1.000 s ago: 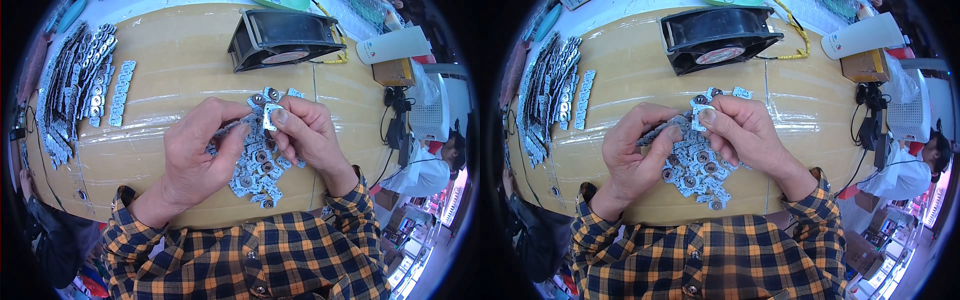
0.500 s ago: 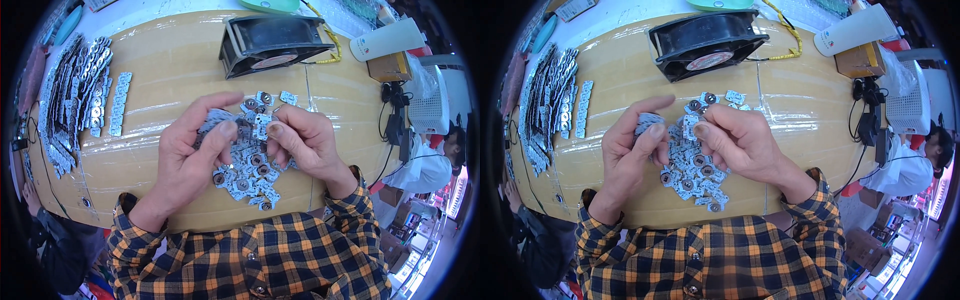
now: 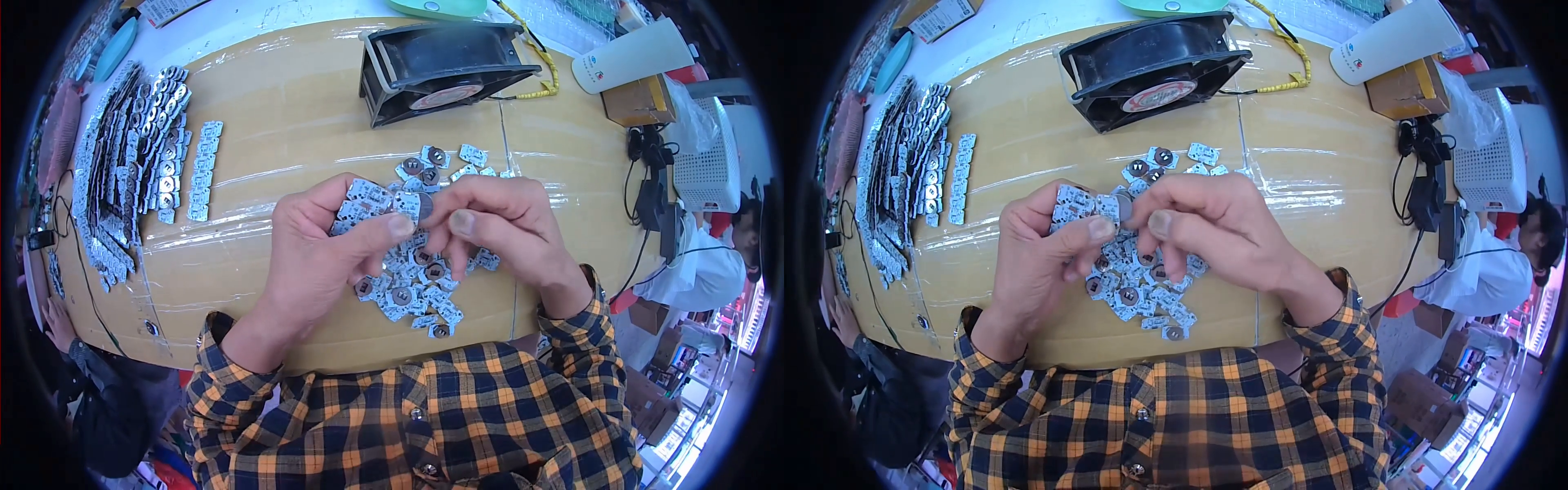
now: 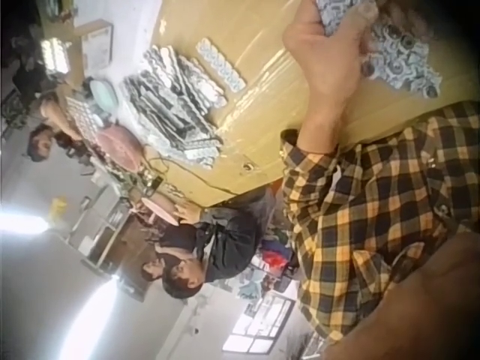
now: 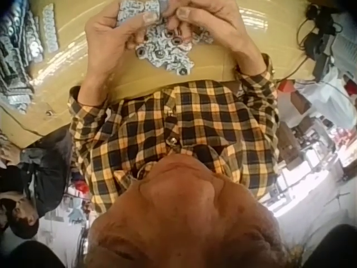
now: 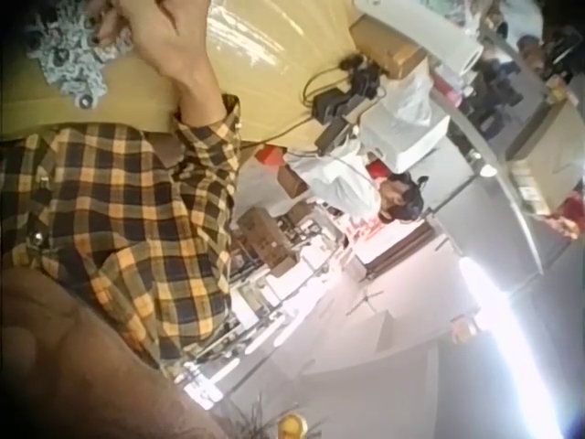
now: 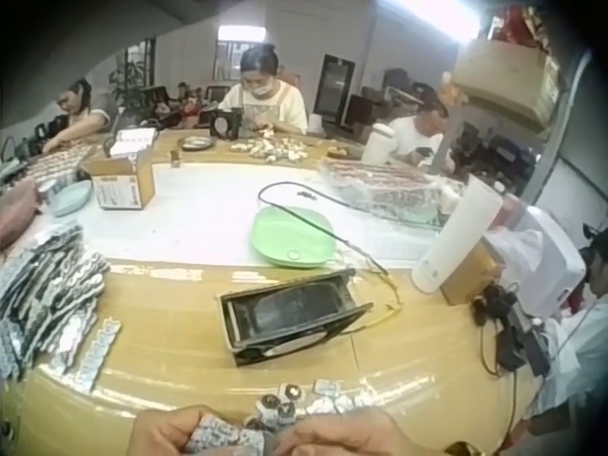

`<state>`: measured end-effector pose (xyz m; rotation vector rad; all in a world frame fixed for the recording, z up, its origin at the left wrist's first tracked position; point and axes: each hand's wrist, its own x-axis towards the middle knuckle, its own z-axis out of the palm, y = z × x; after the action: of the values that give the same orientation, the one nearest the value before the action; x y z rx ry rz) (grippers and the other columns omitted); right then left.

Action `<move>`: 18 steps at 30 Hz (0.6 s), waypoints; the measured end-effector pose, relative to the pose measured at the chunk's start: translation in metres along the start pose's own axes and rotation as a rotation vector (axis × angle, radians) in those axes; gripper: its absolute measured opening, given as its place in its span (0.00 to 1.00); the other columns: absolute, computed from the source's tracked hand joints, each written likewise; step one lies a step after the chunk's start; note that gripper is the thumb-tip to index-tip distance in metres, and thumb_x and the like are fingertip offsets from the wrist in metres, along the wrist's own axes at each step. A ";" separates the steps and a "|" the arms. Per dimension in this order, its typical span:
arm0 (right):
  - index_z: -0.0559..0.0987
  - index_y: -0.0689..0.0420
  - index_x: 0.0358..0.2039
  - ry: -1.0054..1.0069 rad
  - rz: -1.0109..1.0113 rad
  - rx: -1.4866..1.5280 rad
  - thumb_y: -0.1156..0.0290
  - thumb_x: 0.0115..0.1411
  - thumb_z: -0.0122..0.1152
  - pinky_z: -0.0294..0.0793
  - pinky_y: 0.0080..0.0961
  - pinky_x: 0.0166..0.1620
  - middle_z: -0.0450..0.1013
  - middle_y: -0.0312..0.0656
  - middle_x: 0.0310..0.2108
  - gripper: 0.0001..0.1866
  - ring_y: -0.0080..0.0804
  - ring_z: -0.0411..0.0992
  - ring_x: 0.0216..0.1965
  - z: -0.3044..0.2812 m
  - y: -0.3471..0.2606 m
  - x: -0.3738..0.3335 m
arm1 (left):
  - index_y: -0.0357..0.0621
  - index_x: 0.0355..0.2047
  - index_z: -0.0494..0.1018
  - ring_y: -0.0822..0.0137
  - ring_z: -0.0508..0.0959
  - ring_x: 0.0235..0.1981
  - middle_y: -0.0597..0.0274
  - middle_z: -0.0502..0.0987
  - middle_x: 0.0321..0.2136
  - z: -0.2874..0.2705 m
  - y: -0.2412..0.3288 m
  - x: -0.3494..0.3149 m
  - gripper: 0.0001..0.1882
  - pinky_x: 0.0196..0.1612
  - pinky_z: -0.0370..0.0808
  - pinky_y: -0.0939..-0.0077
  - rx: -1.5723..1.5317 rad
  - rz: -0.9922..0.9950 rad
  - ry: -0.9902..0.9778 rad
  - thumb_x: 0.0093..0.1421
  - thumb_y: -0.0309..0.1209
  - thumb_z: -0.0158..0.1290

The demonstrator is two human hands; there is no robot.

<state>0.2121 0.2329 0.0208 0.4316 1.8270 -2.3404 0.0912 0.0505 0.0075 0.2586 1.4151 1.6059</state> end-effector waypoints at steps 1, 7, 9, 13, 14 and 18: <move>0.77 0.68 0.37 0.003 0.000 0.000 0.79 0.60 0.56 0.72 0.19 0.28 0.77 0.47 0.29 0.07 0.25 0.75 0.25 0.002 0.001 0.001 | 0.38 0.34 0.77 0.84 0.68 0.15 0.70 0.76 0.19 0.000 0.000 0.000 0.07 0.17 0.62 0.90 0.000 -0.001 -0.003 0.56 0.26 0.61; 0.79 0.63 0.37 0.273 -1.024 -1.051 0.83 0.44 0.67 0.75 0.23 0.30 0.75 0.45 0.33 0.16 0.34 0.76 0.29 -0.002 0.016 0.015 | 0.36 0.33 0.75 0.81 0.68 0.15 0.63 0.76 0.23 0.000 0.005 -0.001 0.07 0.15 0.57 0.89 -0.167 -0.149 -0.100 0.55 0.24 0.59; 0.79 0.62 0.36 0.200 -1.034 -1.147 0.82 0.42 0.67 0.75 0.24 0.29 0.75 0.45 0.34 0.17 0.36 0.76 0.29 -0.001 0.010 0.008 | 0.36 0.36 0.74 0.81 0.67 0.15 0.63 0.76 0.24 -0.002 0.003 -0.001 0.07 0.15 0.57 0.89 -0.308 -0.195 -0.176 0.56 0.23 0.58; 0.80 0.61 0.36 0.167 -1.168 -1.372 0.82 0.38 0.67 0.75 0.26 0.26 0.75 0.45 0.35 0.19 0.37 0.76 0.29 0.005 0.008 0.002 | 0.36 0.38 0.75 0.82 0.68 0.16 0.63 0.78 0.27 -0.010 0.000 0.001 0.08 0.16 0.58 0.89 -0.409 -0.218 -0.241 0.58 0.23 0.58; 0.80 0.61 0.36 0.162 -1.172 -1.369 0.82 0.38 0.67 0.75 0.26 0.26 0.75 0.45 0.35 0.19 0.37 0.76 0.29 0.006 0.008 0.002 | 0.36 0.38 0.75 0.82 0.68 0.16 0.62 0.78 0.27 -0.013 -0.001 0.002 0.08 0.16 0.58 0.89 -0.416 -0.204 -0.192 0.58 0.22 0.58; 0.76 0.66 0.35 0.200 -1.038 -1.260 0.82 0.47 0.66 0.75 0.22 0.26 0.75 0.47 0.33 0.12 0.34 0.76 0.29 0.010 0.009 0.002 | 0.37 0.35 0.74 0.82 0.68 0.16 0.64 0.77 0.24 -0.009 0.001 0.000 0.06 0.17 0.59 0.90 -0.186 -0.051 -0.053 0.57 0.24 0.59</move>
<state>0.2114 0.2213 0.0146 -0.5954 3.5819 -0.8095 0.0851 0.0447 0.0053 0.1534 1.2138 1.6635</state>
